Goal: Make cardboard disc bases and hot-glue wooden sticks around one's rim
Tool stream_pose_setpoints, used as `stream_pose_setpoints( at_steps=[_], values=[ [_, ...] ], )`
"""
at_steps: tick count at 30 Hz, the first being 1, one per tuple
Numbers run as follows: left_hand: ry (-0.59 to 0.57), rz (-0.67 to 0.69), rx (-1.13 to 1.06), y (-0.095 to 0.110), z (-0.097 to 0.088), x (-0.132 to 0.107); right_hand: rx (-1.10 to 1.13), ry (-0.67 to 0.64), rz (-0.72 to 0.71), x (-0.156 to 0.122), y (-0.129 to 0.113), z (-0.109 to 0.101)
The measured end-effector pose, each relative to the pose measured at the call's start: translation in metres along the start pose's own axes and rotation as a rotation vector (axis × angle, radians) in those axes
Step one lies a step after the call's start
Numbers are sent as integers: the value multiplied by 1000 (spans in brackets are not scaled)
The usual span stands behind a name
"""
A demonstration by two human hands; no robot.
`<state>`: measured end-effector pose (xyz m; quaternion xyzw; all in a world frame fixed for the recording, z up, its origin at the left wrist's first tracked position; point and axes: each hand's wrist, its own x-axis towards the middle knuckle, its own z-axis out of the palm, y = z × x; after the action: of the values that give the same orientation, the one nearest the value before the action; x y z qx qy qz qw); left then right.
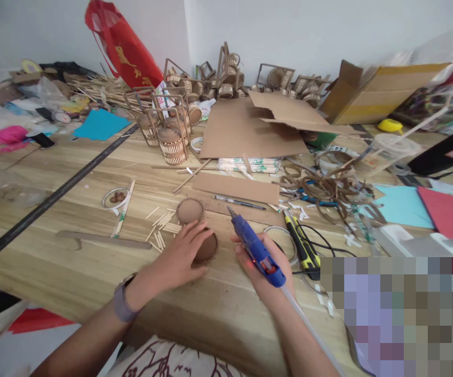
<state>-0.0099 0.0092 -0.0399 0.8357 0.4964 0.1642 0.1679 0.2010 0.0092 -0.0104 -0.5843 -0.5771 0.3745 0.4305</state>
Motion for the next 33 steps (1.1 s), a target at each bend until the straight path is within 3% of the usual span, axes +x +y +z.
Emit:
stream_pose_setpoints(
  at_steps=[12, 17, 25, 29, 33],
  values=[
    [80, 74, 4, 1, 12, 12, -182, -134, -160, 2, -23, -24],
    [141, 173, 86, 3, 10, 13, -138, -253, -112, 9, -6, -42],
    [357, 360, 246, 6, 8, 4, 301, -282, 11, 12, 18, -46],
    [403, 388, 216, 5, 8, 2, 304, -274, -2, 11, 22, -56],
    [373, 375, 187, 4, 8, 1, 174, -278, -38, 8, 19, -72]
  ],
)
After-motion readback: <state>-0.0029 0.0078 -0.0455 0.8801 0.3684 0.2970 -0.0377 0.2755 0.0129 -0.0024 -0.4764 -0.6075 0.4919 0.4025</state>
